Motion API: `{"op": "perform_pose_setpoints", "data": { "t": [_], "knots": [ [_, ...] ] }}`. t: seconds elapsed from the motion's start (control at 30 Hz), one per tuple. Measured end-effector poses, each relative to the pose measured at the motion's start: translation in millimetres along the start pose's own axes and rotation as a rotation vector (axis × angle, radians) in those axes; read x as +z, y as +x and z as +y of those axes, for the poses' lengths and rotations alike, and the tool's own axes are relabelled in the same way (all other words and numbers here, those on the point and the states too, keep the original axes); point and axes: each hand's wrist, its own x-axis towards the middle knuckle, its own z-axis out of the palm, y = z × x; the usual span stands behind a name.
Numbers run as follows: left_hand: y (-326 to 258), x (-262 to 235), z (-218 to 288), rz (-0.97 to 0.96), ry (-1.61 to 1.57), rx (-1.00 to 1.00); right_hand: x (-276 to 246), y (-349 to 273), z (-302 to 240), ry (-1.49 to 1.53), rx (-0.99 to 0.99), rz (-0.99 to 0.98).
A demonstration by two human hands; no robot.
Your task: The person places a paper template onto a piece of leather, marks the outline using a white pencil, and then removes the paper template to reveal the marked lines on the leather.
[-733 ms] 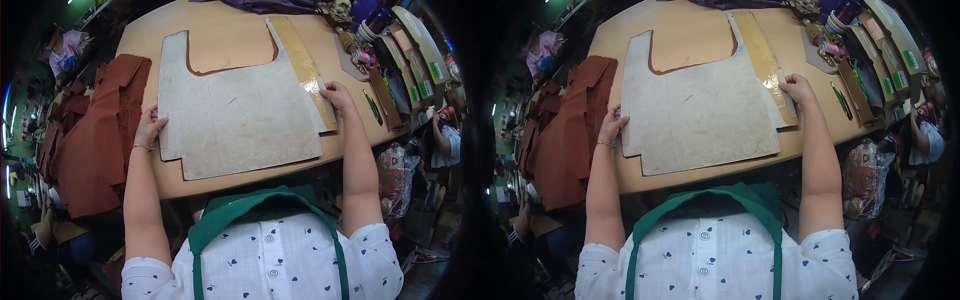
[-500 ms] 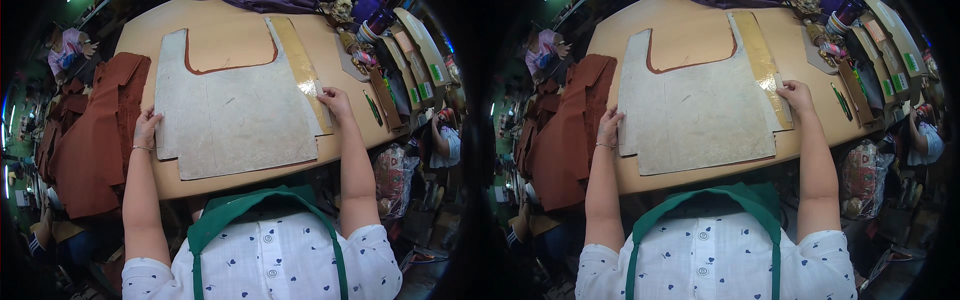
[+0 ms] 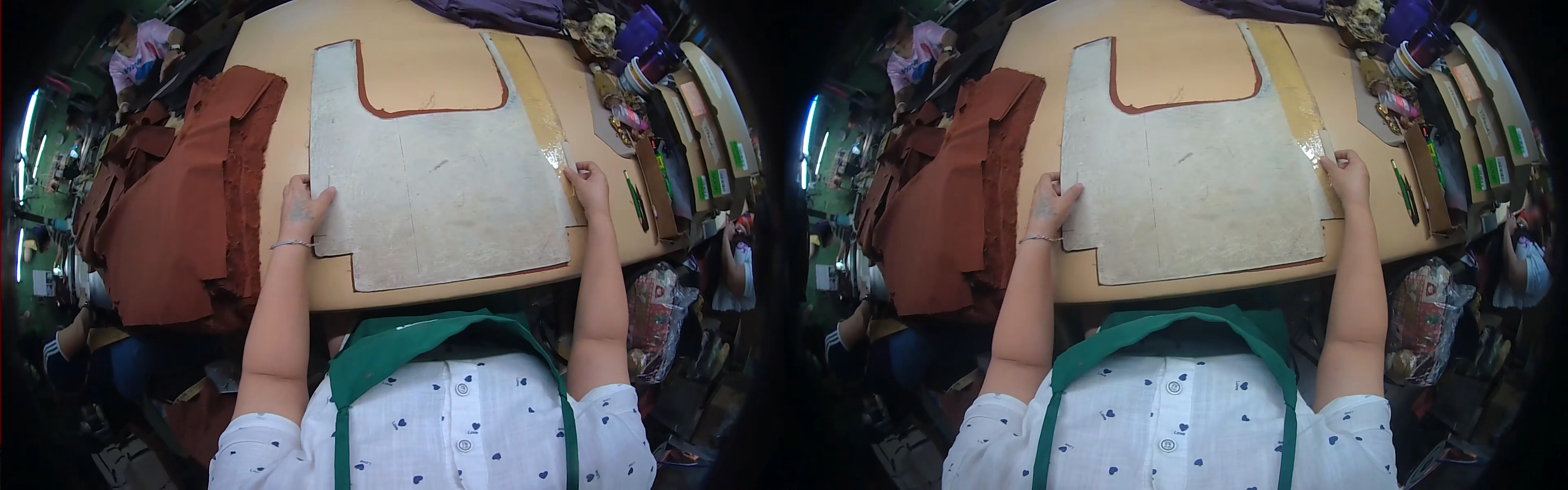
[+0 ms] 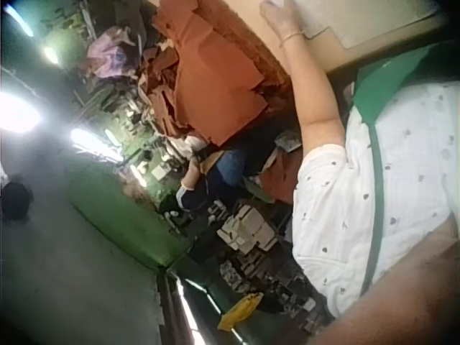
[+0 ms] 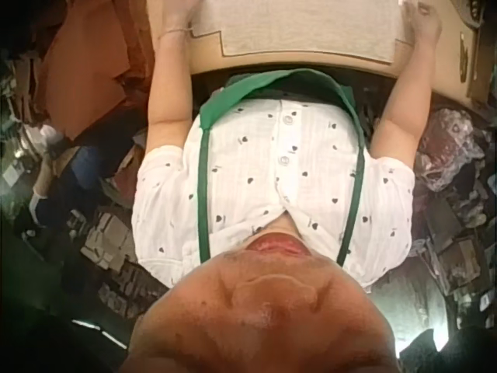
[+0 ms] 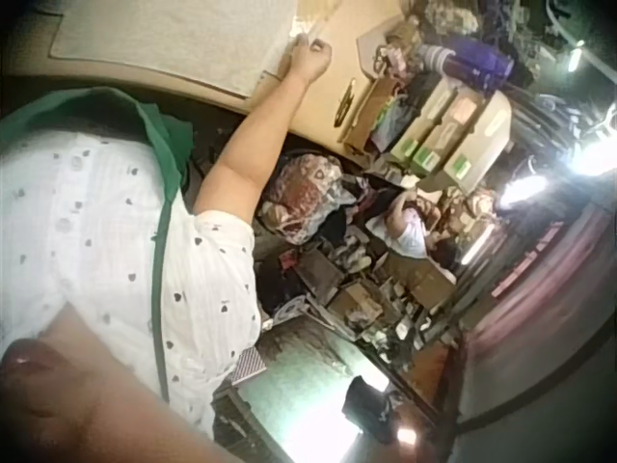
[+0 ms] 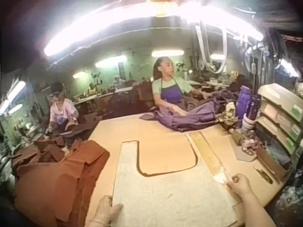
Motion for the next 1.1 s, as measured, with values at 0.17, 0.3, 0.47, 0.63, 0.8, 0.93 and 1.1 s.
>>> {"op": "perform_pose_setpoints", "data": {
  "t": [0.17, 0.3, 0.47, 0.63, 0.8, 0.93, 1.1],
  "knots": [
    [6.7, -3.8, -19.0, -0.005, -0.102, -0.036, 1.8, 4.8, -7.6, 0.186, 0.080, -0.102],
    [4.7, -3.0, -13.6, -0.038, -0.214, -0.018, -3.1, 2.8, -6.0, 0.221, 0.084, -0.143],
    [11.2, -0.2, -20.3, -0.019, -0.141, 0.101, -3.6, 3.4, 12.2, 0.073, -0.118, -0.086],
    [0.5, -4.6, -3.1, -0.030, -0.099, 0.145, -12.1, 8.3, -7.6, -0.012, -0.075, -0.186],
    [0.3, -9.2, 1.2, -0.153, -0.210, 0.039, -20.1, 6.0, -23.6, -0.111, 0.025, -0.241],
    [2.7, -10.6, 1.6, -0.158, -0.150, 0.034, -23.1, 1.6, -23.0, -0.118, -0.012, -0.238],
    [7.5, -8.1, 3.0, -0.137, -0.067, 0.128, -20.6, 0.5, -19.3, -0.074, -0.003, -0.205]
  ]
}}
